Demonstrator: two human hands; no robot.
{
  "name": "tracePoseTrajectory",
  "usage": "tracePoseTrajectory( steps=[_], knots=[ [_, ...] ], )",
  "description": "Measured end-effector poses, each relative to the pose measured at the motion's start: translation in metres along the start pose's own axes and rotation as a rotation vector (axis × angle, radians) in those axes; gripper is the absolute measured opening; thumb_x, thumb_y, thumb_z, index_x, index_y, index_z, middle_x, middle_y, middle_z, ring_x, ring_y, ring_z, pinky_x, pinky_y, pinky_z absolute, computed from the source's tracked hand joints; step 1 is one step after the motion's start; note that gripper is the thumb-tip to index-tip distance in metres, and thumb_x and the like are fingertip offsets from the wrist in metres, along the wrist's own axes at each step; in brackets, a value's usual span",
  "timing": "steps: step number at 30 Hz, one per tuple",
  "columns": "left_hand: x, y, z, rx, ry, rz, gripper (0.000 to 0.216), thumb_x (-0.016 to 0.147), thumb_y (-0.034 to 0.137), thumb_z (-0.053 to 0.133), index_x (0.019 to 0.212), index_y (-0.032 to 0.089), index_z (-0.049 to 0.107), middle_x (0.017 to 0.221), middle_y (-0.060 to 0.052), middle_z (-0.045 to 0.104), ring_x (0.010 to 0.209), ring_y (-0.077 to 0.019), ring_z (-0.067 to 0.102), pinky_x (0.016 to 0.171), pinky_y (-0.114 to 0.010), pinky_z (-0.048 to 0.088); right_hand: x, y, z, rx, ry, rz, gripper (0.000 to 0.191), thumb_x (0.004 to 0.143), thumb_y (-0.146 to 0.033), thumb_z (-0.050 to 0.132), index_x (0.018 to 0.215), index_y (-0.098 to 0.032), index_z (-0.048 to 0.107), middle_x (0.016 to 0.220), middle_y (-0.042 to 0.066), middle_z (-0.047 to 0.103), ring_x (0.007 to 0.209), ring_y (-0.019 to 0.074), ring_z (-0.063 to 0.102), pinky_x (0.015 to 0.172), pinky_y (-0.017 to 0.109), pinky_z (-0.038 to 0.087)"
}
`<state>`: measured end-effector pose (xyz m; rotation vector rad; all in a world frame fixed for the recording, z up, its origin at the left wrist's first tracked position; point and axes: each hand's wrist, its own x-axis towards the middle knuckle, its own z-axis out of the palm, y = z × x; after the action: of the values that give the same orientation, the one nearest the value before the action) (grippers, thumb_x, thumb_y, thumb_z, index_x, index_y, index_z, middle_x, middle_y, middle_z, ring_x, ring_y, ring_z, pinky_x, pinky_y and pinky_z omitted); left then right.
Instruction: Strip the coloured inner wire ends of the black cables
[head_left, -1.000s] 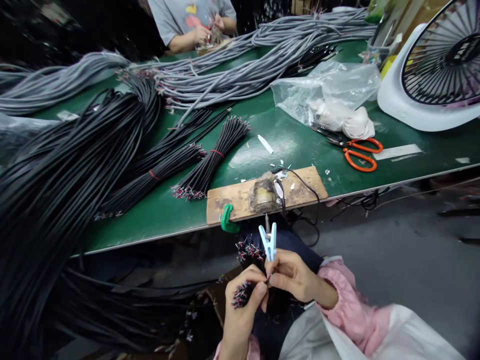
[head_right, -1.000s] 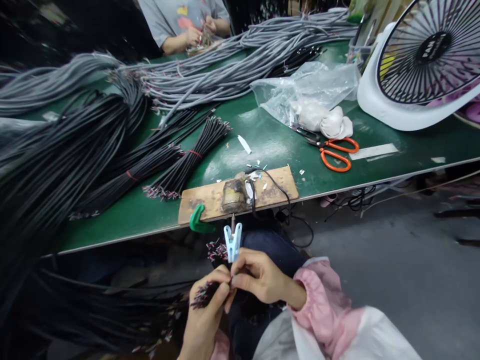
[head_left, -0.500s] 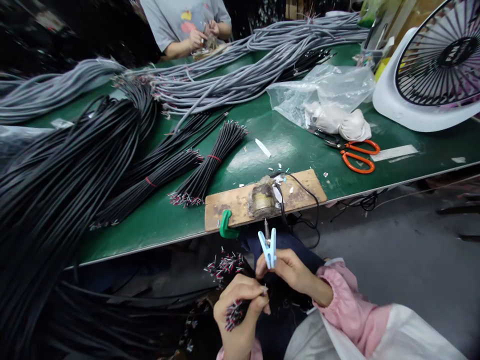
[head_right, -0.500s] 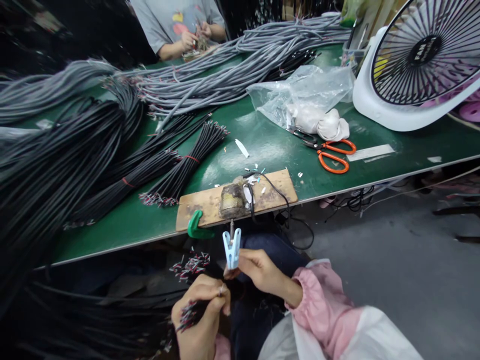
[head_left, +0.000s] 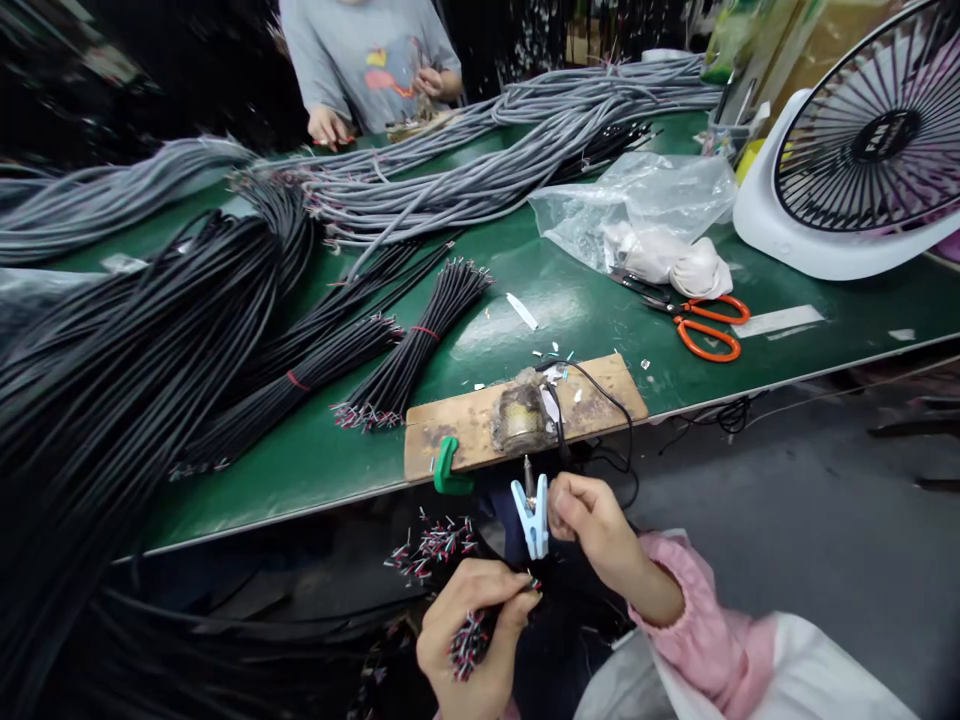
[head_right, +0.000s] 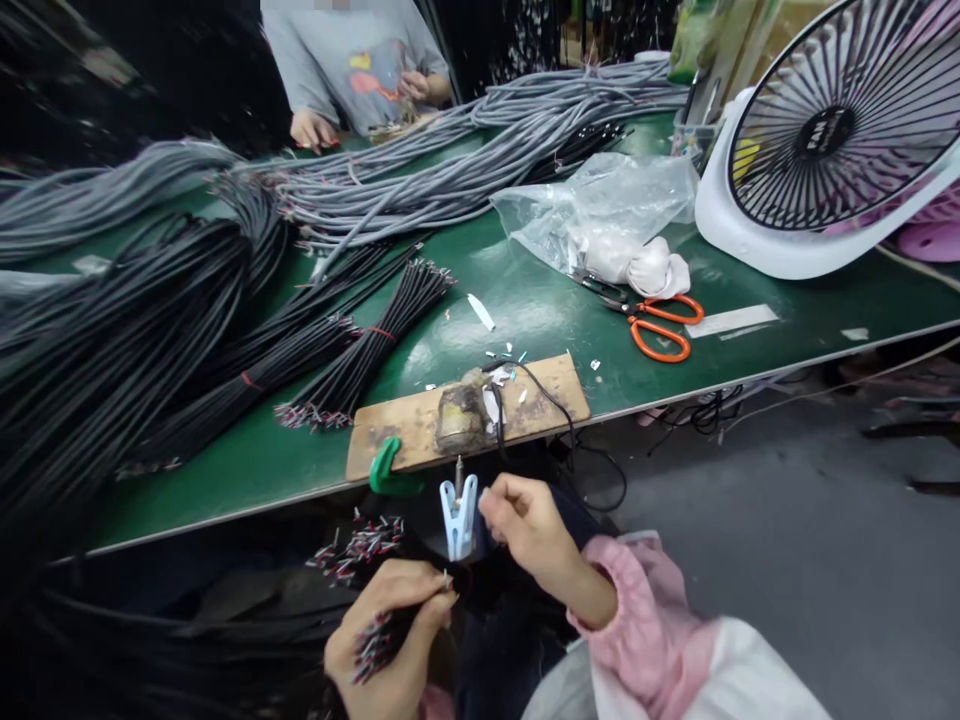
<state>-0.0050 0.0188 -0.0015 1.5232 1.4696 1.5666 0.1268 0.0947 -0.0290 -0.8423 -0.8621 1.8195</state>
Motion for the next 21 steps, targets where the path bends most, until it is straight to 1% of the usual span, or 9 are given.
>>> tracePoseTrajectory(
  steps=[3, 6, 8, 9, 11, 13, 16, 19, 21],
  knots=[
    [-0.003, -0.004, -0.002, 0.041, -0.074, 0.059, 0.018, 0.077, 0.004, 0.075, 0.081, 0.021, 0.074, 0.069, 0.001, 0.071, 0.060, -0.0157, 0.065, 0.057, -0.025, 0.052, -0.015, 0.006, -0.007, -0.005, -0.120, 0.112, 0.060, 0.073, -0.071, 0.073, 0.063, -0.017, 0.049, 0.054, -0.008, 0.041, 0.046, 0.0048, 0.031, 0.045, 0.021, 0.024],
    [-0.003, -0.003, -0.003, 0.059, -0.129, 0.080, 0.018, 0.077, 0.003, 0.075, 0.082, 0.021, 0.073, 0.069, 0.001, 0.070, 0.058, -0.0159, 0.065, 0.055, -0.025, 0.052, -0.023, 0.007, -0.008, 0.013, -0.238, 0.208, 0.061, 0.061, -0.070, 0.082, 0.068, -0.014, 0.056, 0.060, -0.006, 0.050, 0.053, 0.0059, 0.039, 0.051, 0.021, 0.031],
    [-0.001, -0.001, -0.003, 0.061, -0.149, 0.081, 0.018, 0.078, 0.003, 0.074, 0.081, 0.021, 0.073, 0.068, 0.000, 0.069, 0.057, -0.0160, 0.065, 0.054, -0.025, 0.052, -0.025, 0.005, -0.007, 0.021, -0.273, 0.243, 0.061, 0.055, -0.064, 0.088, 0.073, -0.013, 0.060, 0.066, -0.004, 0.055, 0.058, 0.0067, 0.044, 0.055, 0.021, 0.035],
    [0.000, 0.000, -0.003, 0.063, -0.157, 0.076, 0.018, 0.078, 0.003, 0.073, 0.081, 0.021, 0.073, 0.068, 0.000, 0.069, 0.057, -0.0161, 0.065, 0.053, -0.025, 0.052, -0.025, 0.004, -0.007, 0.022, -0.277, 0.248, 0.059, 0.054, -0.060, 0.090, 0.076, -0.013, 0.061, 0.069, -0.004, 0.057, 0.060, 0.0069, 0.046, 0.057, 0.021, 0.036],
    [0.000, 0.003, -0.003, 0.073, -0.164, 0.049, 0.018, 0.079, 0.003, 0.072, 0.080, 0.021, 0.072, 0.067, -0.001, 0.068, 0.057, -0.0164, 0.065, 0.053, -0.025, 0.052, -0.026, 0.001, -0.005, 0.020, -0.267, 0.234, 0.056, 0.056, -0.056, 0.092, 0.077, -0.014, 0.062, 0.072, -0.003, 0.059, 0.062, 0.0077, 0.048, 0.058, 0.021, 0.038],
    [0.000, 0.004, -0.003, 0.084, -0.156, 0.020, 0.017, 0.079, 0.004, 0.072, 0.077, 0.021, 0.071, 0.066, -0.001, 0.068, 0.056, -0.0165, 0.064, 0.052, -0.025, 0.052, -0.028, 0.000, -0.004, 0.012, -0.240, 0.187, 0.053, 0.060, -0.056, 0.090, 0.073, -0.014, 0.060, 0.073, -0.002, 0.058, 0.063, 0.0086, 0.049, 0.058, 0.022, 0.039],
    [-0.001, 0.005, -0.003, 0.097, -0.151, 0.003, 0.015, 0.078, 0.005, 0.074, 0.076, 0.020, 0.072, 0.066, -0.001, 0.069, 0.056, -0.0168, 0.065, 0.053, -0.025, 0.053, -0.029, 0.001, -0.003, -0.004, -0.225, 0.133, 0.051, 0.068, -0.058, 0.085, 0.071, -0.015, 0.057, 0.070, -0.003, 0.052, 0.058, 0.0074, 0.043, 0.053, 0.021, 0.035],
    [-0.003, 0.006, -0.004, 0.105, -0.144, -0.003, 0.015, 0.077, 0.005, 0.074, 0.079, 0.020, 0.074, 0.068, -0.001, 0.072, 0.059, -0.0176, 0.067, 0.056, -0.026, 0.054, -0.027, 0.001, -0.004, 0.012, -0.218, 0.160, 0.049, 0.072, -0.055, 0.084, 0.075, -0.014, 0.057, 0.065, -0.006, 0.048, 0.053, 0.0054, 0.037, 0.049, 0.020, 0.031],
    [-0.003, 0.007, -0.005, 0.106, -0.112, -0.009, 0.015, 0.077, 0.006, 0.075, 0.080, 0.021, 0.074, 0.068, 0.000, 0.071, 0.058, -0.0173, 0.066, 0.056, -0.026, 0.053, -0.024, 0.000, -0.006, 0.041, -0.223, 0.184, 0.047, 0.071, -0.051, 0.087, 0.078, -0.014, 0.059, 0.068, -0.004, 0.052, 0.054, 0.0058, 0.040, 0.051, 0.020, 0.033]
  ],
)
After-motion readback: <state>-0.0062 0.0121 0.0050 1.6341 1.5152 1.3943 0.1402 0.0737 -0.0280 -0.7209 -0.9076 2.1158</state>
